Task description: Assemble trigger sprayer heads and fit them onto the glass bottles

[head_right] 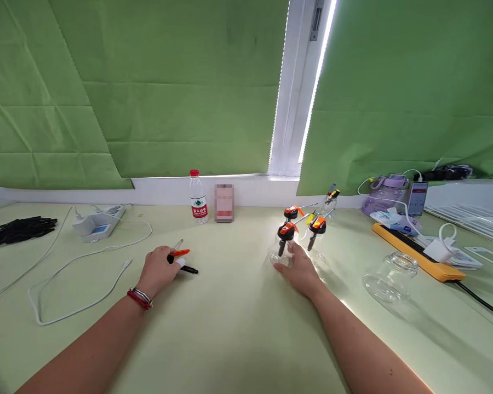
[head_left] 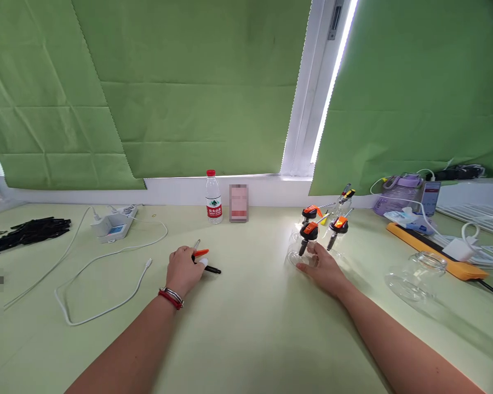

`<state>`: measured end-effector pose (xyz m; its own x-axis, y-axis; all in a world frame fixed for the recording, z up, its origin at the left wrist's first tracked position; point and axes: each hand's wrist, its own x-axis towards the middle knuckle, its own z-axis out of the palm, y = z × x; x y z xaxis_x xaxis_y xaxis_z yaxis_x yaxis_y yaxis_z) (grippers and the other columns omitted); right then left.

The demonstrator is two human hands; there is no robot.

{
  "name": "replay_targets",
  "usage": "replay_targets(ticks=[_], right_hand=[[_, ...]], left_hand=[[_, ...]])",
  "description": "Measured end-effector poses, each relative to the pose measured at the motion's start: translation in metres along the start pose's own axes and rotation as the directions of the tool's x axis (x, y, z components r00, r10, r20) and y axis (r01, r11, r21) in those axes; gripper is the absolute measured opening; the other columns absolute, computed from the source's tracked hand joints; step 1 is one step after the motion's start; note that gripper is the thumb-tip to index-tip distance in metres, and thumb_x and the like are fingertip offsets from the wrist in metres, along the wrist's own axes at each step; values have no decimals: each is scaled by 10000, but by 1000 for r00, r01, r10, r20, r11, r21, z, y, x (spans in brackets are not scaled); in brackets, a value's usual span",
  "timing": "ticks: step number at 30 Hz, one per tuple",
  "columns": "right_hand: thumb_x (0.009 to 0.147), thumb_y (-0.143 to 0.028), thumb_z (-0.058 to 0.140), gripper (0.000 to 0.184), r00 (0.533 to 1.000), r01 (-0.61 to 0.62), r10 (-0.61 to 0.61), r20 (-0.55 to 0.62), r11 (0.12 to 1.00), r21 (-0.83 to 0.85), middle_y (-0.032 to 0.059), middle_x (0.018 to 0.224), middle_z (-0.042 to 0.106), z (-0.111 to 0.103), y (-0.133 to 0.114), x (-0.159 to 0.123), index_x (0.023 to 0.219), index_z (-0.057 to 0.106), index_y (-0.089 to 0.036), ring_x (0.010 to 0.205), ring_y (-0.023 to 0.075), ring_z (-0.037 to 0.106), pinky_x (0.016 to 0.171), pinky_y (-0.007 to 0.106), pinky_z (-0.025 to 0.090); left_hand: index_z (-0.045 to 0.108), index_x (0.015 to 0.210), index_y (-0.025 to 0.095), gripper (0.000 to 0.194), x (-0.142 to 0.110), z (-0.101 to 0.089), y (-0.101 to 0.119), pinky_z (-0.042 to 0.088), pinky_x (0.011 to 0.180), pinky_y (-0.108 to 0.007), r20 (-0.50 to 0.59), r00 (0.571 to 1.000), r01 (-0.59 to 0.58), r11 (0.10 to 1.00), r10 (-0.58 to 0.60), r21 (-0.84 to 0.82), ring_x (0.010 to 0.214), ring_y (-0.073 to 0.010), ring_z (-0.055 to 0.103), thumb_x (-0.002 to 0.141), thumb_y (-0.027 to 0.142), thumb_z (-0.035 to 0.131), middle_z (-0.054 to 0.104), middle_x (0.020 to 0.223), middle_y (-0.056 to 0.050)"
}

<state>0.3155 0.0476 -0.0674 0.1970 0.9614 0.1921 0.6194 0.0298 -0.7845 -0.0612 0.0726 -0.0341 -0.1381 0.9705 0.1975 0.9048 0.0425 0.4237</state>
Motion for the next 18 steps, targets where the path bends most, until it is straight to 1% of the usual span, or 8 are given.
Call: replay_targets(ticks=[2, 5, 7, 11, 15, 18], right_hand=[[662, -415, 677, 660, 1000, -17, 16, 9, 998, 57, 123, 1306, 509, -3, 5, 1, 1243, 433, -218, 1175, 286, 501, 953, 427, 410], [681, -413, 654, 741, 998, -55, 53, 22, 996, 65, 159, 1380, 447, -4, 12, 4, 1329, 370, -194, 1225, 307, 467, 957, 445, 410], [699, -412, 634, 749, 998, -60, 60, 18, 998, 29, 150, 1400, 430, -4, 15, 6, 1359, 348, -199, 1236, 310, 456, 966, 454, 403], [728, -401, 589, 742, 997, -57, 52, -61, 995, -82, 138, 1406, 429, -4, 16, 8, 1392, 326, -201, 1217, 311, 472, 958, 444, 409], [750, -428, 543, 757, 994, -85, 71, -89, 983, -164, 160, 1390, 439, -5, 15, 8, 1413, 304, -151, 1167, 321, 514, 910, 421, 446], [760, -431, 523, 750, 991, -95, 71, -117, 972, -213, 174, 1356, 471, -6, 16, 8, 1411, 306, -129, 1146, 330, 526, 894, 427, 449]], left_hand=[[620, 1009, 149, 385, 0, 1, 0, 391, 911, -357, 12, 1000, -14, 999, 14, -29, 1092, -293, 493, 707, 371, 531, 588, 1138, -112], [625, 1003, 156, 367, -3, 1, 3, 406, 890, -339, 26, 999, -34, 997, 36, -72, 1077, -278, 513, 708, 357, 541, 599, 1121, -107], [627, 991, 162, 354, -5, 2, 5, 418, 871, -324, 39, 998, -49, 994, 53, -102, 1057, -264, 531, 708, 359, 551, 605, 1114, -101], [609, 1012, 173, 356, -11, 5, 10, 432, 858, -301, 66, 995, -63, 985, 74, -159, 1044, -240, 548, 720, 371, 555, 598, 1138, -91], [572, 1081, 169, 408, -14, 6, 11, 436, 860, -313, 93, 993, -49, 979, 69, -197, 1059, -247, 549, 726, 371, 562, 584, 1168, -103], [570, 1068, 175, 398, -14, 6, 10, 441, 849, -331, 116, 991, -43, 975, 70, -216, 1041, -255, 559, 729, 382, 566, 586, 1161, -106]])
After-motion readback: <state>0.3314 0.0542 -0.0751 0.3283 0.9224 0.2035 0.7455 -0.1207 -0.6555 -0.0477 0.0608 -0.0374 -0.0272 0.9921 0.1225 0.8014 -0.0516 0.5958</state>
